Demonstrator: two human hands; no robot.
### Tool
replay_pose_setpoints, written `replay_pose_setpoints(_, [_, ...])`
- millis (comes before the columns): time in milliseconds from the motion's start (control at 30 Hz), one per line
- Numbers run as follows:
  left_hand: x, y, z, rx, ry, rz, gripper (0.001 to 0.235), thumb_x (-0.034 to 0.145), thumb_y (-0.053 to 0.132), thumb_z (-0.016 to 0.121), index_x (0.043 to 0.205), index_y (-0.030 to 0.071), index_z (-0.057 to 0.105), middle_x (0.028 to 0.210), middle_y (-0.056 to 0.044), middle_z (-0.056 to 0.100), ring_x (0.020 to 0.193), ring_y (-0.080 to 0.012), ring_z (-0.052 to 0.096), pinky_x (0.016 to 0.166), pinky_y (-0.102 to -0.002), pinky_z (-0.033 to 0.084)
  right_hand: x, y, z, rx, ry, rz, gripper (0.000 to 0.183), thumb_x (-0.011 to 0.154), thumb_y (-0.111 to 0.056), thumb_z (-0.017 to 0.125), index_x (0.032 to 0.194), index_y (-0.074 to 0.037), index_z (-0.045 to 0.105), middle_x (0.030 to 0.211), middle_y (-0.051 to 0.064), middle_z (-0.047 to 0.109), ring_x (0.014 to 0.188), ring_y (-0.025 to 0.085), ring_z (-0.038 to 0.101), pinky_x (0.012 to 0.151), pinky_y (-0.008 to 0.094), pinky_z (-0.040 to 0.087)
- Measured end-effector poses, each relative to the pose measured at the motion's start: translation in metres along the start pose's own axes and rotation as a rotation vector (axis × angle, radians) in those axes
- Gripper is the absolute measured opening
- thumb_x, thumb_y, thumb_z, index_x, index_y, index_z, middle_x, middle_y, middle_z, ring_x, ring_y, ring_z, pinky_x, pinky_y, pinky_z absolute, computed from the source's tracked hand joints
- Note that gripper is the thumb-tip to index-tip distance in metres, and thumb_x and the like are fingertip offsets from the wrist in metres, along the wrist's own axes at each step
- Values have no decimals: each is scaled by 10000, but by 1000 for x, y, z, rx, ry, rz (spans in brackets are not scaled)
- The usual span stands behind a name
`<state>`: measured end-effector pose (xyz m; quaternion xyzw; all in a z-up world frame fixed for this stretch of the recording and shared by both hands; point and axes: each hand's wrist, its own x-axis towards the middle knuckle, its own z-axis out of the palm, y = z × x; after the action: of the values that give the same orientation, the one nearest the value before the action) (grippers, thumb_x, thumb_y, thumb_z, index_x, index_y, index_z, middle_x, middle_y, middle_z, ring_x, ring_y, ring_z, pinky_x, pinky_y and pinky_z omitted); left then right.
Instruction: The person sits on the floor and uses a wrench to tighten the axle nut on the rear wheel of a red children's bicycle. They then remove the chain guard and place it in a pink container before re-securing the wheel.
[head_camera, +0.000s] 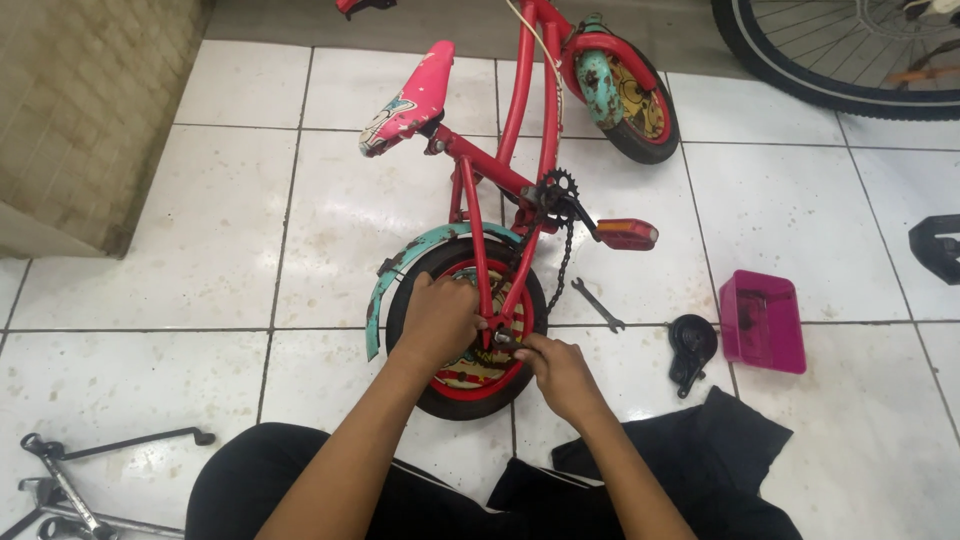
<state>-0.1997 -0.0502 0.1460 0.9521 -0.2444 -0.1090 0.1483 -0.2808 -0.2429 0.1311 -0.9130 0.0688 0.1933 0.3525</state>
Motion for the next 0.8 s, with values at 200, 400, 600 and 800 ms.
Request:
replay_pose_setpoints(200, [1, -4, 20, 56, 222, -3, 179, 772, 230, 827, 700, 92, 738, 742, -79, 709, 724, -283, 662, 821, -413, 405, -20, 7, 30, 358, -3, 147, 308, 1067, -276, 486, 916, -88, 677, 639, 12, 575, 556, 126, 516, 564, 286, 425])
replay_pose_setpoints(400, [4, 0, 22, 83, 166, -65, 177, 797, 204, 806, 686, 94, 724, 729, -76, 700, 657, -280, 641, 827, -399, 374, -34, -28, 70, 1059, -28, 234, 311, 1108, -238, 406, 986, -7, 574, 714, 165, 686, 675, 239, 647, 709, 350, 528])
replay_pose_setpoints(600, [4, 0, 22, 32, 202, -87, 180, 771, 197, 811, 649, 104, 717, 681, -77, 709, 599, -263, 640, 807, -361, 386, -32, -81, 76, 1243, 159, 356, 339, 1118, -215, 395, 1126, 57, 598, 773, 157, 658, 679, 227, 641, 701, 353, 555])
replay_pose_setpoints(800, [3, 0, 20, 10, 210, -92, 217, 773, 230, 823, 650, 97, 705, 651, -77, 692, 566, -277, 620, 810, -362, 390, -44, -102, 78, 1322, 257, 472, 367, 1132, -206, 372, 1114, 75, 607, 791, 176, 639, 671, 232, 590, 681, 365, 530])
